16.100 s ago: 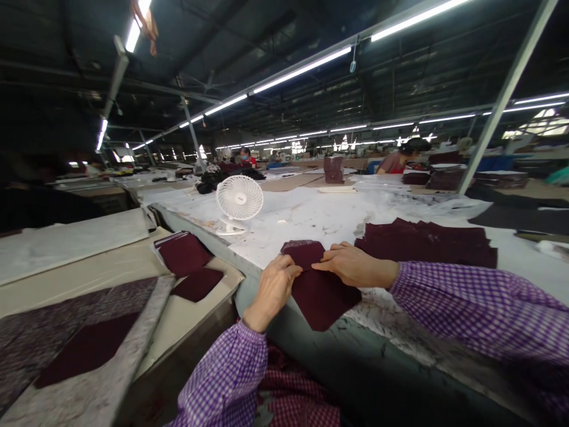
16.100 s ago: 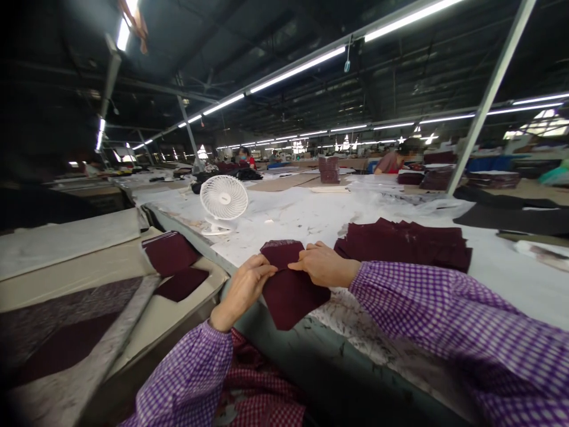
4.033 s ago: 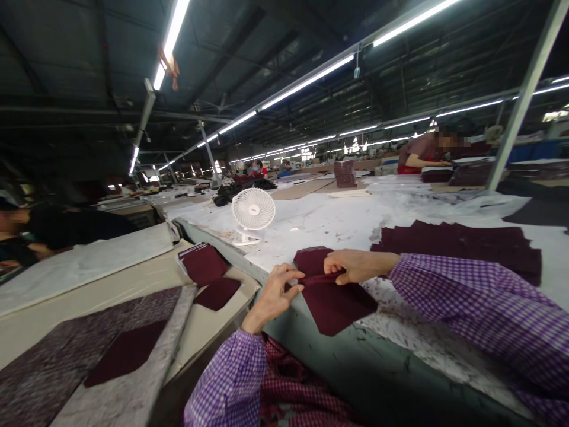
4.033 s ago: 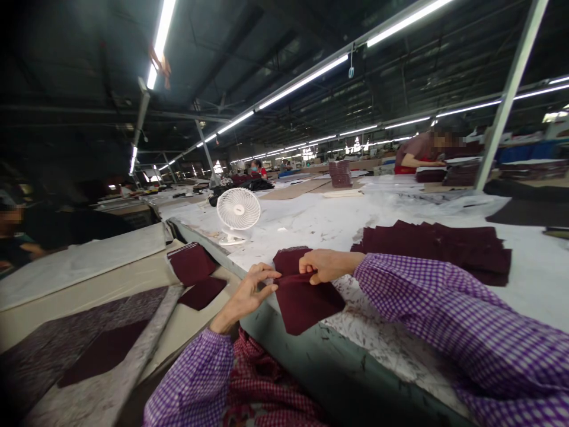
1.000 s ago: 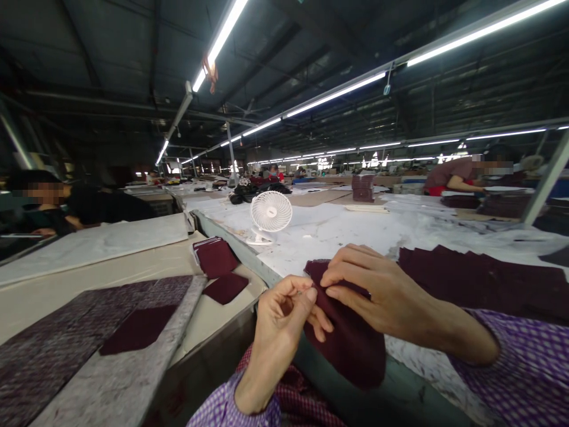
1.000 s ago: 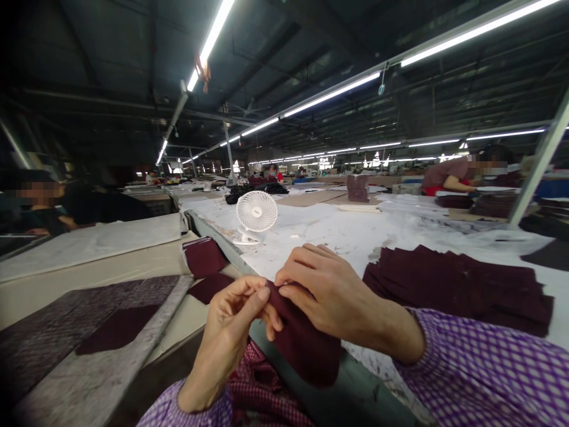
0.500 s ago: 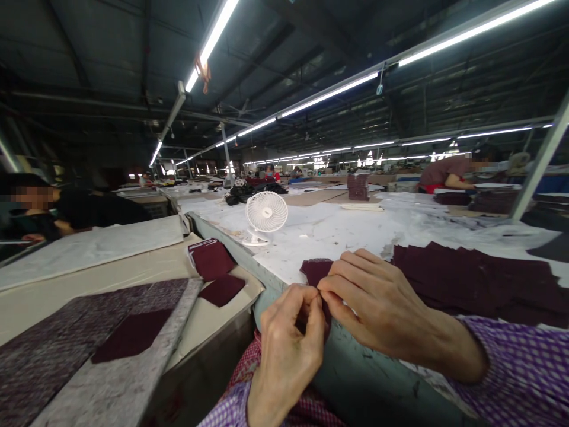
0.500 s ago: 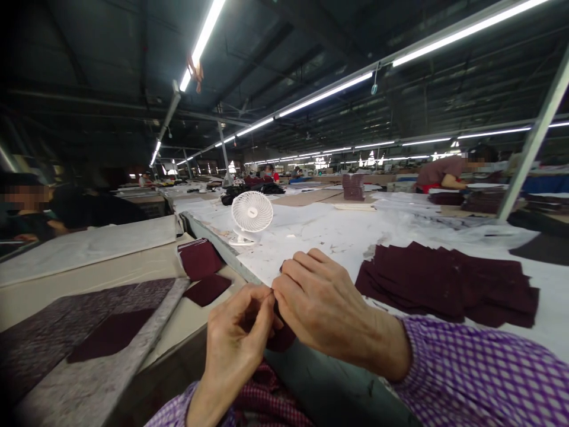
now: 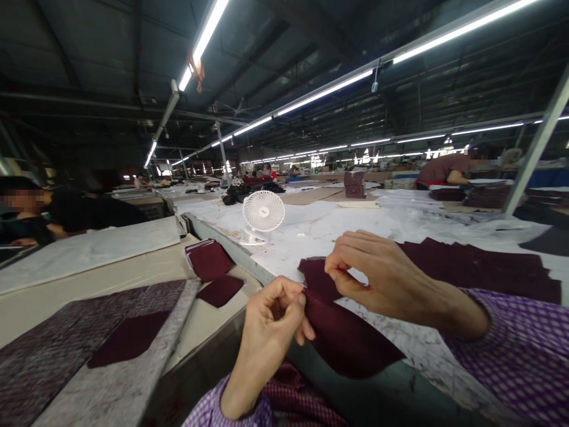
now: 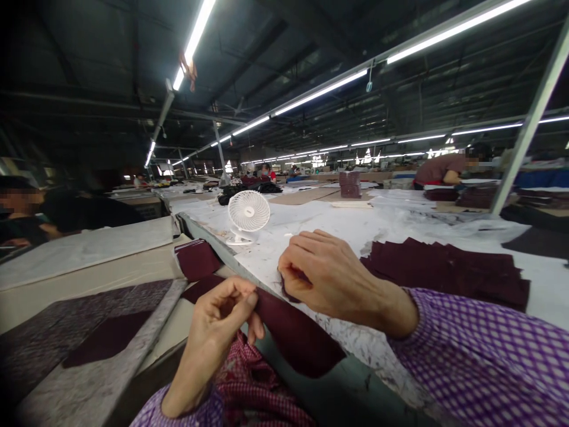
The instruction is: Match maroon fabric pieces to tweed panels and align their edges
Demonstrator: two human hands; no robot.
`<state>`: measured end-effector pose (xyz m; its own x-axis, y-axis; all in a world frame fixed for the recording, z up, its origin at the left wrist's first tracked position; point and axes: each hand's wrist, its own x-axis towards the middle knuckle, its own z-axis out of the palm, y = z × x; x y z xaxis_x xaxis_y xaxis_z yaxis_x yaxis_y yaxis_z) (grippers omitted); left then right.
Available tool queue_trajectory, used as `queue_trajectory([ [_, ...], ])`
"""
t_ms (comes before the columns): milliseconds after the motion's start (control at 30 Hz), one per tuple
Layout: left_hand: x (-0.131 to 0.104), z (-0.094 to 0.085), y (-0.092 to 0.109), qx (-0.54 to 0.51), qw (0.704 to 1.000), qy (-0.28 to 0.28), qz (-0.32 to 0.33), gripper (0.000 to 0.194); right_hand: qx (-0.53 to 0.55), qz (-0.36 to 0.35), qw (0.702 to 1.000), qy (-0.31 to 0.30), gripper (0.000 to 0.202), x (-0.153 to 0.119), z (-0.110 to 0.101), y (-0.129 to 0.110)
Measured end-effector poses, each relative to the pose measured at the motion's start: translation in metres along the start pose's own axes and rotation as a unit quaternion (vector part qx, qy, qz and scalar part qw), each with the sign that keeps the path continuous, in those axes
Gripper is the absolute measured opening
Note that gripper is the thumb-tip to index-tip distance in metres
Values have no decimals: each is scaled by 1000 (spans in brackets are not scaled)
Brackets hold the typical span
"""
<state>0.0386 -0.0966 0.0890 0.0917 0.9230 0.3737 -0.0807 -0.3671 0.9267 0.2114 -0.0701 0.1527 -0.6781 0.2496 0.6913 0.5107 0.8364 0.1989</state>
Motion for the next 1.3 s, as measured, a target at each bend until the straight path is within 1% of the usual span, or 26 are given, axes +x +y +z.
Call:
queue_trajectory([
  [133,1,3,2,-19,1000,12,3,22,37,-8,999,-20,18,-1,-1,-9],
  [267,-1,9,1,-14,999,28,26,22,20,-1,1000,-8,18,-4,3,-19],
  [433,-4,10,0,25,996,39,75,18,1,47,999,-2,15,-6,4,-19],
  [500,-5,9,-1,44,994,43,89,16,-2,45,999,-9,15,-6,4,-18],
  [600,-7,8,-3,86,989,50,107,15,-9,22,1000,-16,19,-7,5,-18],
  [700,-8,6,-4,156,978,48,133,13,-16,11,1000,-20,21,-7,5,-18],
  [833,-8,4,-5,251,949,49,184,15,-45,-4,998,-34,21,-8,6,-18],
  [933,-7,5,-6,286,932,57,216,15,-72,-15,997,-37,21,-9,8,-17],
  [1000,-7,5,-6,289,930,54,220,16,-73,-15,997,-29,20,-10,10,-17],
  [1167,-6,5,-6,269,942,28,200,15,-84,-10,996,-9,19,-10,15,-19],
  [1300,-5,6,-7,274,939,48,202,18,-114,-31,993,-8,24,-10,15,-21],
])
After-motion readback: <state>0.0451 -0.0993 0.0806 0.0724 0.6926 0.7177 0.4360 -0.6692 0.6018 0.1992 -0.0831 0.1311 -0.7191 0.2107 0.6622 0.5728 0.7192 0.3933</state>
